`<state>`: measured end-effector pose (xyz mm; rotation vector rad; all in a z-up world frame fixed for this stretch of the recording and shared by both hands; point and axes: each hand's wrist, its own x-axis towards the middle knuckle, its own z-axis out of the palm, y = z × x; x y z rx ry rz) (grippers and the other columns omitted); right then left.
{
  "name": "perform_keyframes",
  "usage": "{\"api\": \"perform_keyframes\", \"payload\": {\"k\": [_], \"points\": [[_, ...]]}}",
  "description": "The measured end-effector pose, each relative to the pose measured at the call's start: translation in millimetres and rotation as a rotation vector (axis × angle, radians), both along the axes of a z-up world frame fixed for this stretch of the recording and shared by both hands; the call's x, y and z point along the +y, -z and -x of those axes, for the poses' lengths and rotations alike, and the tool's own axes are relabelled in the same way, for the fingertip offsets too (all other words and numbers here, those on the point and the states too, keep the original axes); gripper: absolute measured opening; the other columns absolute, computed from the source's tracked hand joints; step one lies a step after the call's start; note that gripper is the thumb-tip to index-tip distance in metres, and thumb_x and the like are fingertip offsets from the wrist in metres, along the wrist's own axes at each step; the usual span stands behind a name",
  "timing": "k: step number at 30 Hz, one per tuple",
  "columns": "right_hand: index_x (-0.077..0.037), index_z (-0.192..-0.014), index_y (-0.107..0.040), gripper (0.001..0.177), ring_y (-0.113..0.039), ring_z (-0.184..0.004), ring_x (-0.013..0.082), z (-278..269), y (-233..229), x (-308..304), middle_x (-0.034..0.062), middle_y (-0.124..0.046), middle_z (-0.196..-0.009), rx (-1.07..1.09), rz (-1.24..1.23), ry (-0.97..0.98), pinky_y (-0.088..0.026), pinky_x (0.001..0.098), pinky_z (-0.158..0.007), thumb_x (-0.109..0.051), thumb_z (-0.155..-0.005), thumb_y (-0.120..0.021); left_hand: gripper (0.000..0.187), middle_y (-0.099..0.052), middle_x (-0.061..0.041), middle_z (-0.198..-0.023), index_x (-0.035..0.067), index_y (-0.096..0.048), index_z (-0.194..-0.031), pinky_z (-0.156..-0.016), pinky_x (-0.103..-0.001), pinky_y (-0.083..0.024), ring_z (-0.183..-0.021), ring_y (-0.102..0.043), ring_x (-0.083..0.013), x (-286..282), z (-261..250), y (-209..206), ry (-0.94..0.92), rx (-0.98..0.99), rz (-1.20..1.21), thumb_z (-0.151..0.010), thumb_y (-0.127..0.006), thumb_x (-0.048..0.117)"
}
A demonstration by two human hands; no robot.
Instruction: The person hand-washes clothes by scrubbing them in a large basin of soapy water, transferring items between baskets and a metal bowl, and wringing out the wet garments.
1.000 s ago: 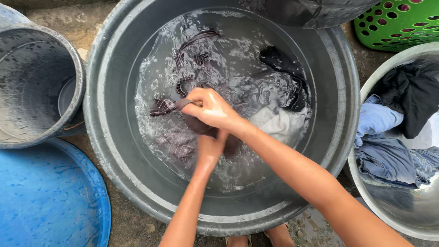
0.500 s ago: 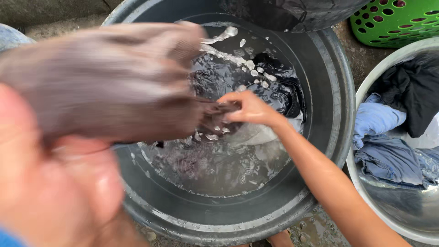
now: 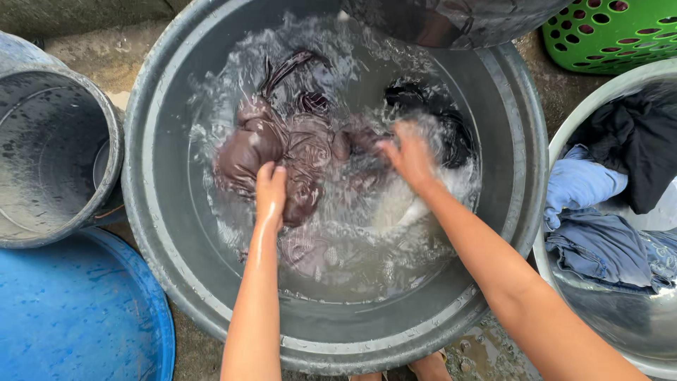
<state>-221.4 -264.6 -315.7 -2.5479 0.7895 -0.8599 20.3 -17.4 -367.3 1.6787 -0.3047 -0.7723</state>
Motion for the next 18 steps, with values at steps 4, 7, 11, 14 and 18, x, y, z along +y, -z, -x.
{"api": "perform_keyframes", "payload": {"k": [4,7,11,14,18], "points": [[0.000,-0.088,-0.069,0.037,-0.057,-0.100,0.0388,-21,-51,30,0.0198,-0.060,-0.104,-0.013,-0.258,0.122,-0.044,0.0498,-0.085,-0.035,-0.083,-0.079,0.073,-0.034,-0.036,-0.141,-0.011,-0.041,-0.150,-0.112,-0.063,-0.027,-0.137,-0.032,-0.0510,10,3,-11,-0.148,0.234,-0.015,-0.109,-0.060,0.046],[-0.007,-0.089,-0.073,0.022,-0.060,-0.104,0.0346,-54,-111,137,0.0118,-0.067,-0.104,-0.205,-0.280,-0.349,-0.042,0.0486,-0.093,-0.029,-0.084,-0.073,0.082,-0.059,-0.006,-0.130,0.013,-0.029,-0.156,-0.112,-0.046,-0.043,-0.129,-0.058,-0.0234,-19,36,-57,-0.039,0.668,0.182,-0.097,-0.044,0.068],[-0.008,-0.088,-0.062,0.028,-0.068,-0.095,0.0255,-56,-158,251,0.0054,-0.067,-0.095,-0.286,-0.435,-0.779,-0.054,0.0369,-0.080,-0.032,-0.100,-0.071,0.064,-0.064,-0.006,-0.121,0.009,-0.042,-0.140,-0.106,-0.043,-0.046,-0.120,-0.061,-0.0214,-32,70,-102,-0.087,0.931,0.346,-0.098,-0.048,0.057],[-0.019,-0.071,-0.063,0.031,-0.064,-0.065,0.0256,-98,-104,195,0.0037,-0.065,-0.072,-0.198,-0.133,-0.585,-0.051,0.0417,-0.059,-0.034,-0.098,-0.070,0.052,-0.068,-0.006,-0.115,0.007,-0.052,-0.129,-0.101,-0.040,-0.049,-0.114,-0.064,-0.0200,-4,80,-129,-0.229,0.802,0.279,-0.099,-0.052,0.049],[-0.010,-0.075,-0.066,0.026,-0.067,-0.064,0.0313,-68,-41,49,0.0115,-0.069,-0.073,-0.060,-0.024,-0.126,-0.053,0.0427,-0.057,-0.023,-0.097,-0.066,0.038,-0.073,-0.005,-0.106,0.003,-0.066,-0.113,-0.095,-0.037,-0.053,-0.105,-0.067,-0.0180,17,51,-169,-0.094,0.590,0.181,-0.100,-0.056,0.038]]}}
